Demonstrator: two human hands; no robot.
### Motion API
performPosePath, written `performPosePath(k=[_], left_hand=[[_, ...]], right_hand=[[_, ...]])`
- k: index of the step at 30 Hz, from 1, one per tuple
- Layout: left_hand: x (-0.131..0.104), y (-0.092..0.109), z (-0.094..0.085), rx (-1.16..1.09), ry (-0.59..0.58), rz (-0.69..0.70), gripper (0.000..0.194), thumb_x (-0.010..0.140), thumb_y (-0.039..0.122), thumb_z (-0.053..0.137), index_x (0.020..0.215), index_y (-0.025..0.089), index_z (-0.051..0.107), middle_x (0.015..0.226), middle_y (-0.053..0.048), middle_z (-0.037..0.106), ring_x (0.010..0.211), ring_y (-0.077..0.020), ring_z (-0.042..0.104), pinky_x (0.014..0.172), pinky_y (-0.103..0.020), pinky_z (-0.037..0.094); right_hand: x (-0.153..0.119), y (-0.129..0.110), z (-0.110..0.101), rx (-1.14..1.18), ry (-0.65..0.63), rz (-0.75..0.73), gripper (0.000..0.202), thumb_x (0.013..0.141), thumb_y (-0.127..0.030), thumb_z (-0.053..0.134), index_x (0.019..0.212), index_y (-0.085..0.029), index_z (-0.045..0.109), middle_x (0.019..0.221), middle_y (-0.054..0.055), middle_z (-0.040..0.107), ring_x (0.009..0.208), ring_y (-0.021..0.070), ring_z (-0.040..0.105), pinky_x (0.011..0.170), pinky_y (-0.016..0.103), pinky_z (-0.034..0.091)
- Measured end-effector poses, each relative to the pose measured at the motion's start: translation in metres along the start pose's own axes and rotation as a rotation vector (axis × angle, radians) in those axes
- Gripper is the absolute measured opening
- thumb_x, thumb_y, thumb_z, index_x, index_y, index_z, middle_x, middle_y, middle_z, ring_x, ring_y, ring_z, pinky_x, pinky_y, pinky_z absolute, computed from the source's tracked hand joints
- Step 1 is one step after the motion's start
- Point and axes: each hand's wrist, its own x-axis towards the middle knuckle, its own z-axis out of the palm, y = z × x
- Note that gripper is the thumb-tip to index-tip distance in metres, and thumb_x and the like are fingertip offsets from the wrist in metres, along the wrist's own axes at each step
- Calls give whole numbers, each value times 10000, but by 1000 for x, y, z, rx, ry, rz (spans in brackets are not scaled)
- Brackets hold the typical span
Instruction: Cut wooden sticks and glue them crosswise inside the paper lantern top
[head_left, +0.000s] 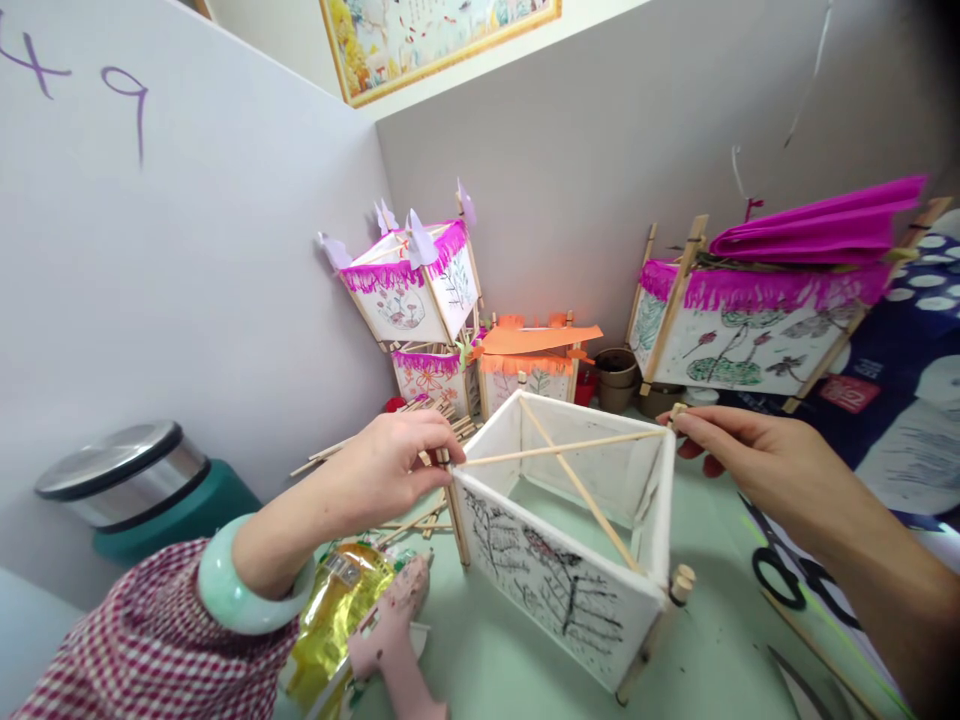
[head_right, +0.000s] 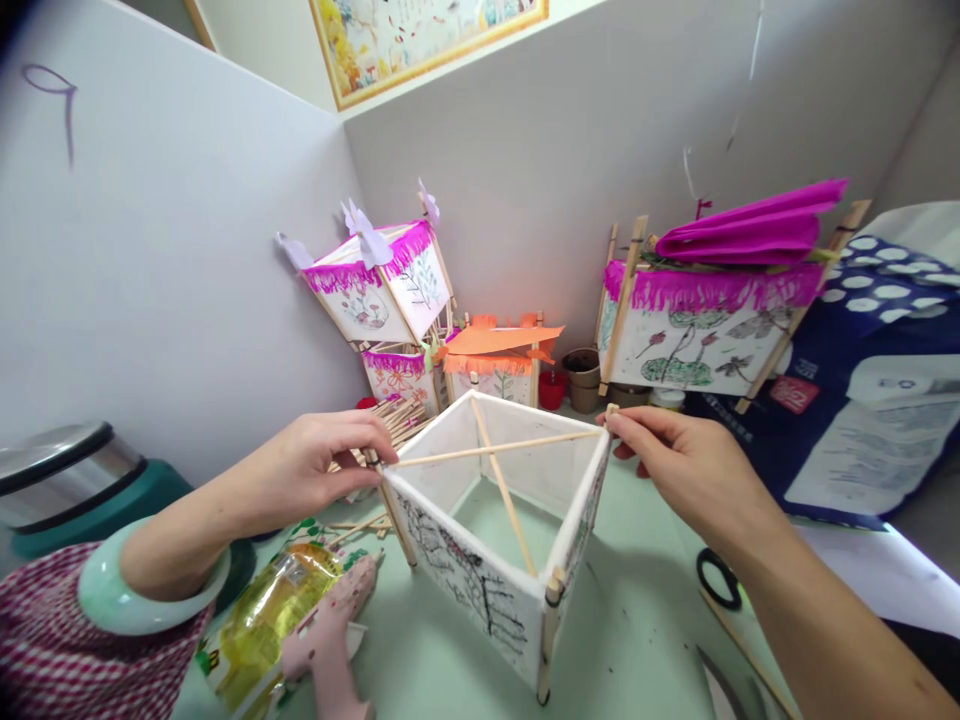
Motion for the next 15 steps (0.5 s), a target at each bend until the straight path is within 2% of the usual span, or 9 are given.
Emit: performPosePath(k=[15], left_hand=[[5, -2, -3, -12, -39, 61, 89, 801, 135, 614, 858, 164, 676, 891, -26, 636, 786, -123, 579, 728, -234, 460]], right_hand=[[-2, -4, -1, 64, -44, -20, 354, 788, -471, 593, 882, -156, 724, 750, 67, 698, 676, 187, 609, 565, 274, 513]])
